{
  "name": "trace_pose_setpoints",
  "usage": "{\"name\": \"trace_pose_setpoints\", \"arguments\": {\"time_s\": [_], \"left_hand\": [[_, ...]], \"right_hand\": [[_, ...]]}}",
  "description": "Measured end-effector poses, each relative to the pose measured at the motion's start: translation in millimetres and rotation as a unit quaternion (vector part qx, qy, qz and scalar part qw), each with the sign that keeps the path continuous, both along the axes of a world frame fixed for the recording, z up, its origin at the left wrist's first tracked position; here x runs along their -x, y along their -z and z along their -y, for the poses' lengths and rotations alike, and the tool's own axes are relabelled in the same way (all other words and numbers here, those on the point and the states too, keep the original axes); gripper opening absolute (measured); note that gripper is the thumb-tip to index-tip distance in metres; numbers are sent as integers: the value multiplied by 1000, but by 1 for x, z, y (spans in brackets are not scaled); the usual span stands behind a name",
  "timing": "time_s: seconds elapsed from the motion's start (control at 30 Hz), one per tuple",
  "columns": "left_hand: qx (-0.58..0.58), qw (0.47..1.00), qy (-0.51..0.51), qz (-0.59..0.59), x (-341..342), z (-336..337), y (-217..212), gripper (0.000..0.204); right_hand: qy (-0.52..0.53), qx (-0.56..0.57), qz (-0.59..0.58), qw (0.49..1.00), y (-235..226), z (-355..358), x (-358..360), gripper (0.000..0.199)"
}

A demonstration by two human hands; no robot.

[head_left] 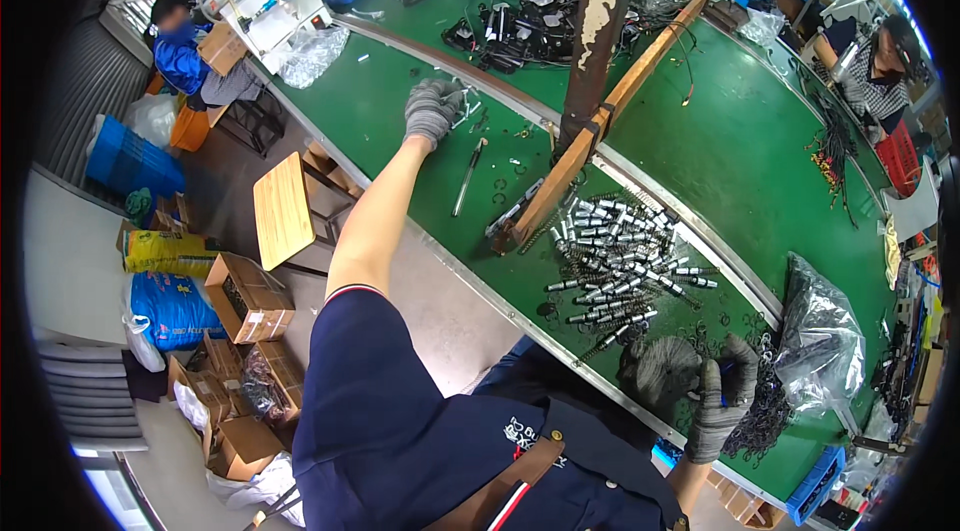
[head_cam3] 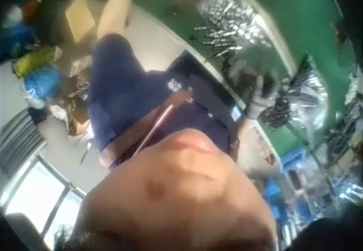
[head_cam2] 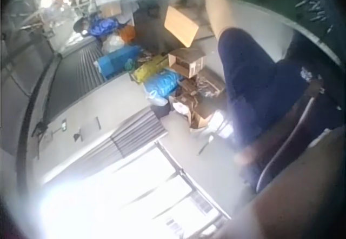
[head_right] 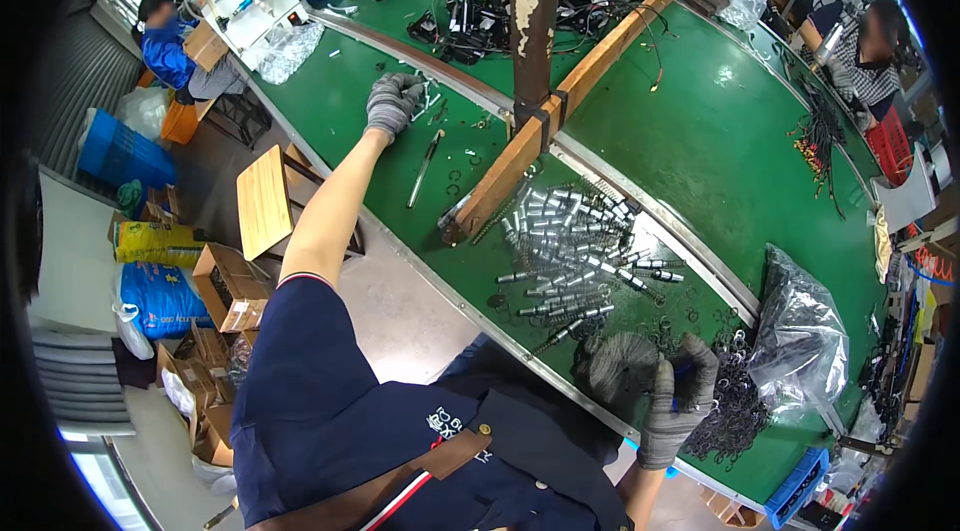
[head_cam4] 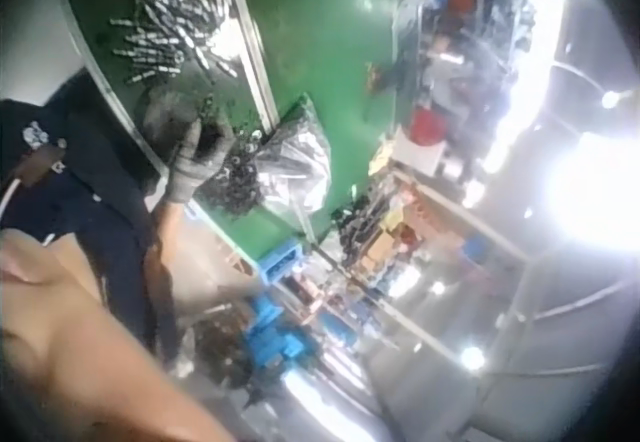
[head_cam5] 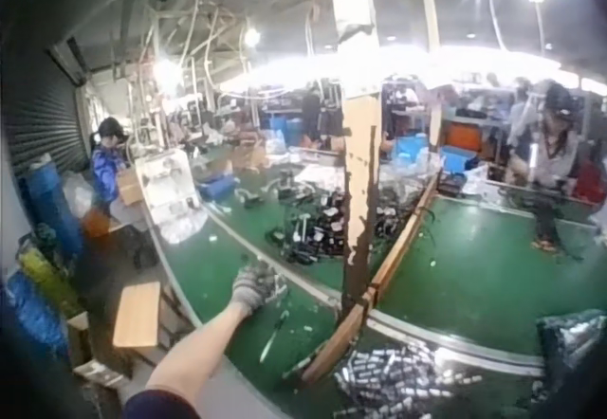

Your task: Assembling small metal and plastic hardware components at a workstation.

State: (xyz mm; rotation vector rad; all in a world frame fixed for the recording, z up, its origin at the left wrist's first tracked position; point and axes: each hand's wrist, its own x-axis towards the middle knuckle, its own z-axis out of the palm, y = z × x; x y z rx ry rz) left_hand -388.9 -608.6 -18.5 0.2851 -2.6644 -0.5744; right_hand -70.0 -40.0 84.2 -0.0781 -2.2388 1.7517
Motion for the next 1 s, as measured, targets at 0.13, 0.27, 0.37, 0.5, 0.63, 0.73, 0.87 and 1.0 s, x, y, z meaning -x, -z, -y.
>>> {"name": "trace_pose_setpoints", "arguments": {"time_s": [0.13, 0.27, 0.37, 0.5, 0.63, 0.73, 0.87, 1.0], "left_hand": [[-200, 978, 48, -45, -13, 9, 0, 30], [-259, 959, 118, 17, -33, 2, -23, 39], [-84, 983, 128, 104, -45, 8, -32, 44], [29, 997, 64, 29, -45, -10, -31, 35], [49, 998, 41, 3, -43, -22, -30, 28], [-35, 999, 35, 22, -37, -19, -30, 26], [-110, 993, 22, 22, -26, -15, -29, 20], [-339, 941, 8, -9, -21, 17, -24, 27]], "right_hand": [[-15, -40, 9, 999, -2, 4, 1, 40], [-16, -131, -8, 991, -1, -4, -3, 40], [-18, -163, -36, 986, 1, -8, -6, 40], [-1, -151, -28, 988, 1, -11, -11, 38], [10, -154, -25, 988, 3, -14, -16, 41], [2, -179, -41, 983, -3, -13, -17, 38], [8, -197, -35, 980, -2, -17, -17, 39], [-7, -190, -39, 981, -9, -11, -14, 39]]}}
